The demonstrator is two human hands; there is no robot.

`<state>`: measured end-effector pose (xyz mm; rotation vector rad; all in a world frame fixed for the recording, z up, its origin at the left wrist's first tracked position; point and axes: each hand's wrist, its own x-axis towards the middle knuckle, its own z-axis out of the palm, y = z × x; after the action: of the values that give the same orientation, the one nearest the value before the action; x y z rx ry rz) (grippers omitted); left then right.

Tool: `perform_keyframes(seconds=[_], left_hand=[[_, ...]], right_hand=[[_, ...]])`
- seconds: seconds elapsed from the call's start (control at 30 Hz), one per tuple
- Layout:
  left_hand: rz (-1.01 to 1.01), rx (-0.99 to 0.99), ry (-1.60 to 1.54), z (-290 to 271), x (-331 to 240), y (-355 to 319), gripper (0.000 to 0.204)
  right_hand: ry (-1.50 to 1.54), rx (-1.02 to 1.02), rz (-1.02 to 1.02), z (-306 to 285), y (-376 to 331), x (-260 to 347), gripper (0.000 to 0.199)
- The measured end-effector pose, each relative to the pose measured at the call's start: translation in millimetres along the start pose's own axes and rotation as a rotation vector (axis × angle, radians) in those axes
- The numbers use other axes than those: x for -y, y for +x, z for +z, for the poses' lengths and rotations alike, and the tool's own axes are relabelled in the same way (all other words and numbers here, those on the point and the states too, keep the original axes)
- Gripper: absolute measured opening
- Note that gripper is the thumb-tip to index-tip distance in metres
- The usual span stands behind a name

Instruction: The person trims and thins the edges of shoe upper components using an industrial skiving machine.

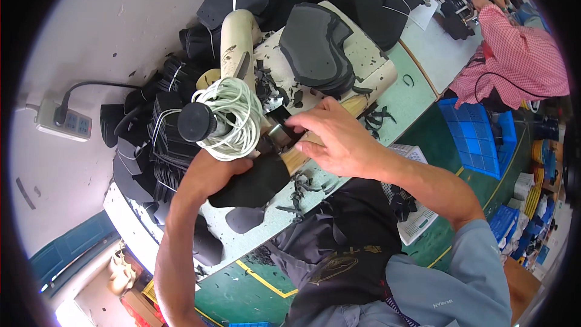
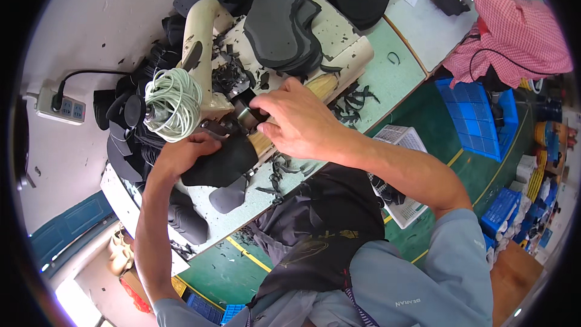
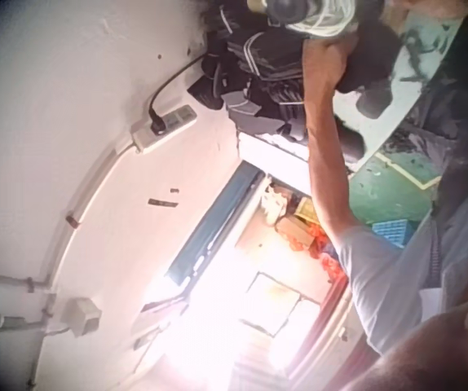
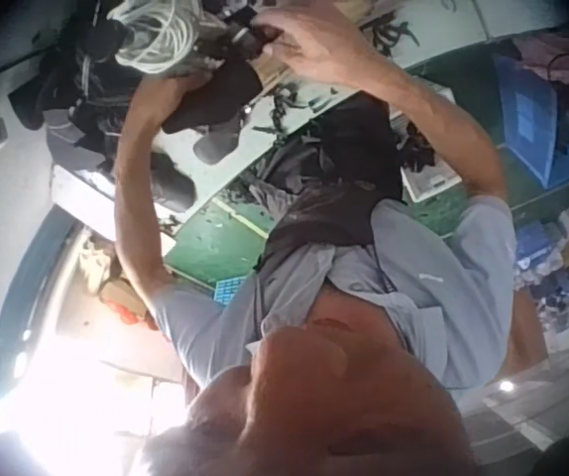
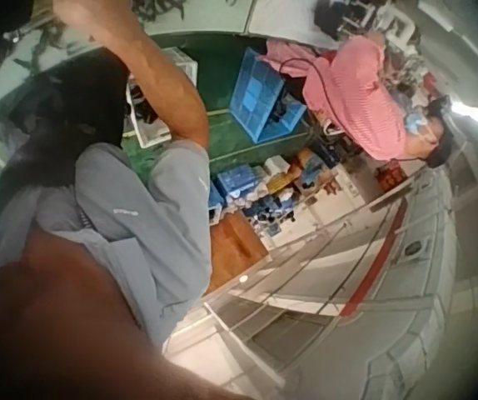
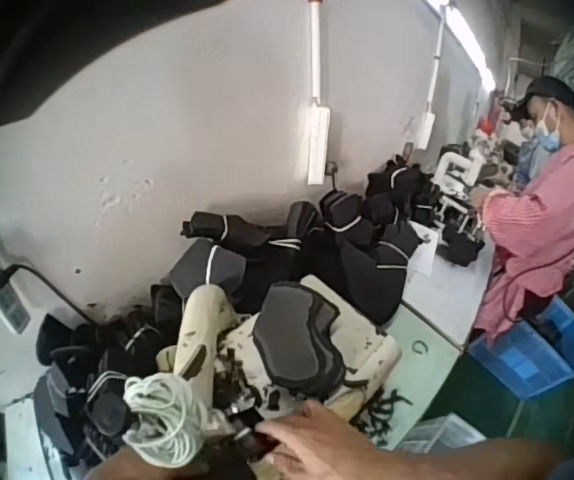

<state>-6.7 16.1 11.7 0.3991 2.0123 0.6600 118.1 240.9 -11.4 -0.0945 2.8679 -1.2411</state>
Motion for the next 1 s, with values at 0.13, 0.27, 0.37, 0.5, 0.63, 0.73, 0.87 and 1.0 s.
perform_keyframes(seconds=[0.13,0.27,0.37,0.5,0.63,0.73,0.87,1.0], left_hand=[[0.148,-0.322,0.198,38,-3,7,0.043],[0.035,-0.443,0.093,60,8,7,0.028],[-0.077,-0.431,-0.071,65,-3,2,0.024],[-0.032,-0.325,-0.364,74,10,-13,0.025],[0.207,-0.072,-0.732,72,16,-50,0.040],[0.012,0.198,-1.103,62,17,-45,0.037],[-0.070,0.074,-0.852,61,19,-19,0.036],[-0.132,-0.005,-0.813,61,6,-7,0.035]], right_hand=[[-0.109,-0.003,-0.046,-3,12,4,0.050],[-0.168,-0.080,-0.093,-2,23,12,0.044],[-0.233,-0.010,-0.128,-18,21,21,0.037],[-0.141,0.064,-0.159,-40,-6,31,0.016],[0.471,0.023,-0.126,-38,-35,38,0.015],[0.474,-0.013,0.016,-23,-49,26,0.010],[0.470,0.074,0.212,3,-44,4,0.018],[0.400,0.038,0.192,-4,-31,1,0.015]])
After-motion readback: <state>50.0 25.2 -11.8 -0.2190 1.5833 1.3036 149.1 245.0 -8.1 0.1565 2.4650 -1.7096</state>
